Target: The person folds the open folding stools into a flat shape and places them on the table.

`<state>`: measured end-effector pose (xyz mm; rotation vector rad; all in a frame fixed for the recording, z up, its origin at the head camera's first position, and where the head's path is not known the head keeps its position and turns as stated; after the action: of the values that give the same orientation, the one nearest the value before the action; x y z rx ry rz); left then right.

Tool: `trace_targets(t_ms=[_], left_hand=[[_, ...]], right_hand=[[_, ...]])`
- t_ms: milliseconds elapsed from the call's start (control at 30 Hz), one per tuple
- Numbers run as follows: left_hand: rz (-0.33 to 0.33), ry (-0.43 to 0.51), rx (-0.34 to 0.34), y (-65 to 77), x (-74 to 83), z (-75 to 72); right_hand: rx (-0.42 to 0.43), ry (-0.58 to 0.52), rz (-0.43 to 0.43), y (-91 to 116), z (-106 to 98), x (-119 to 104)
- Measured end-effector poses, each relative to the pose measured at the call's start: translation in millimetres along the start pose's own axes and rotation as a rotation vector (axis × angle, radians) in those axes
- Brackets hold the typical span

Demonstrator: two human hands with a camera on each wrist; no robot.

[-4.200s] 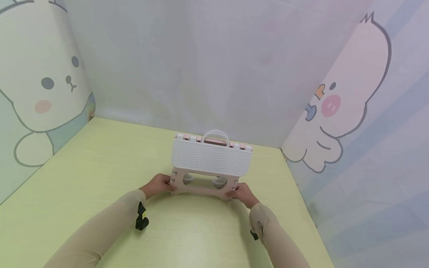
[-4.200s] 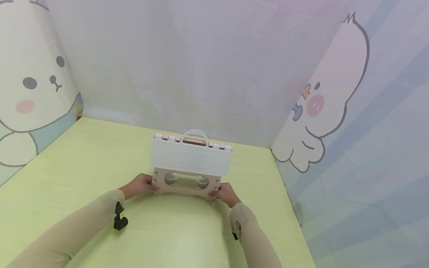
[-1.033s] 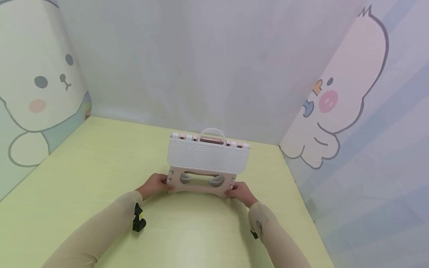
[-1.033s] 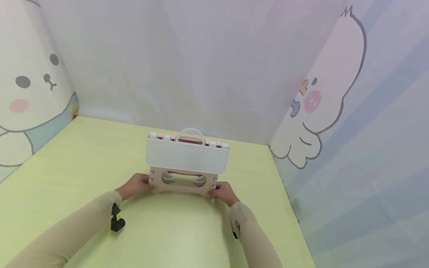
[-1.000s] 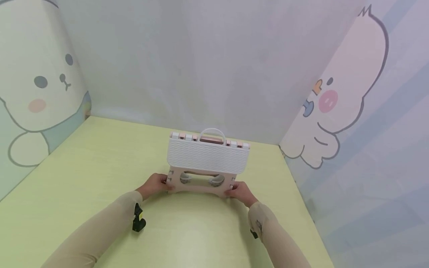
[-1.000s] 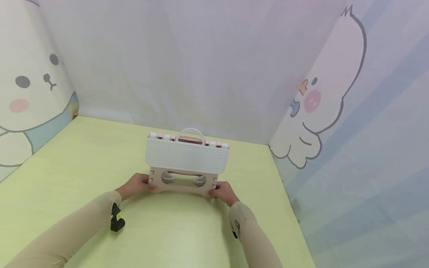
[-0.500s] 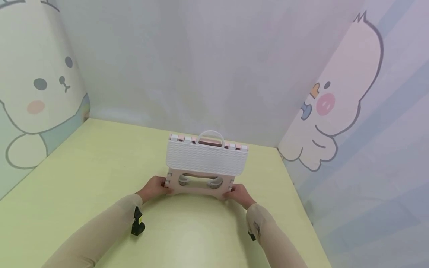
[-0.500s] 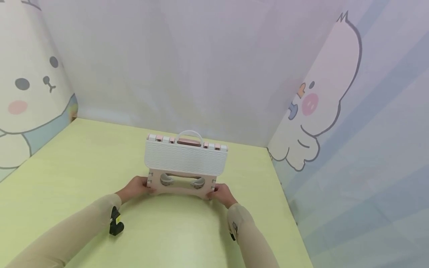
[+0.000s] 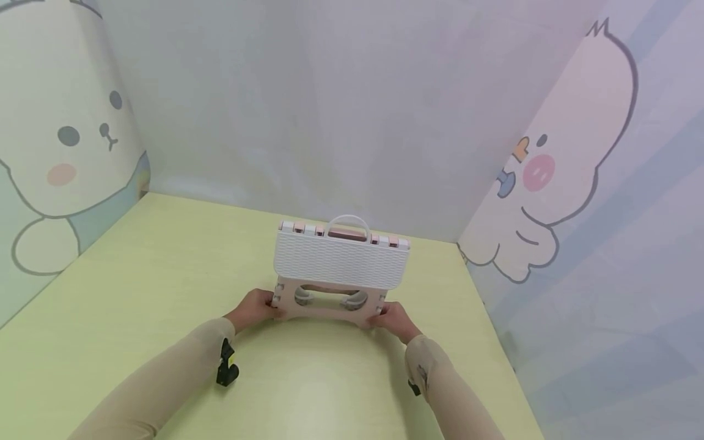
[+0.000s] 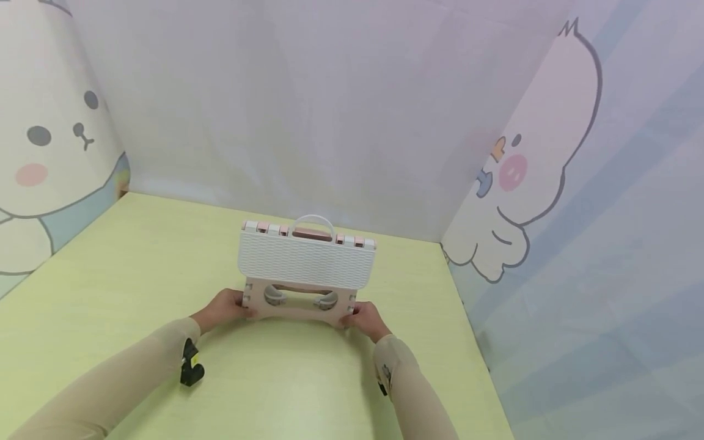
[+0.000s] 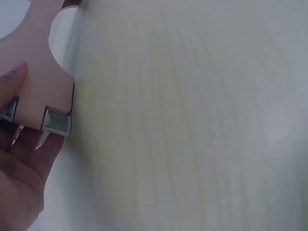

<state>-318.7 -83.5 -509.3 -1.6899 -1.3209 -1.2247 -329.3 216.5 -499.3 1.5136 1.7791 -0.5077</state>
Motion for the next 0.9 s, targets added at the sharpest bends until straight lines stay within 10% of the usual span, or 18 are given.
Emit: trace_targets(t_ms=[900], left_hand=[[-0.030, 0.006, 0.007, -2.6, -4.0, -1.1]], right_hand=[[-0.003, 0.002, -0.006, -3.5, 2.0, 3.0]])
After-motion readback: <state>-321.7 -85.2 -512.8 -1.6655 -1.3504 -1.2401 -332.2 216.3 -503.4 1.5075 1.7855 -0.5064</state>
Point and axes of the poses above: each hand's wrist, its own y-axis away from the middle knuckle, its own z-axis out of the palm, x = y × z, the point moved 10 cm from there along -y, towards the middle knuckle, and after that the axes turned 9 degrees about y, right-handed, at the moved point
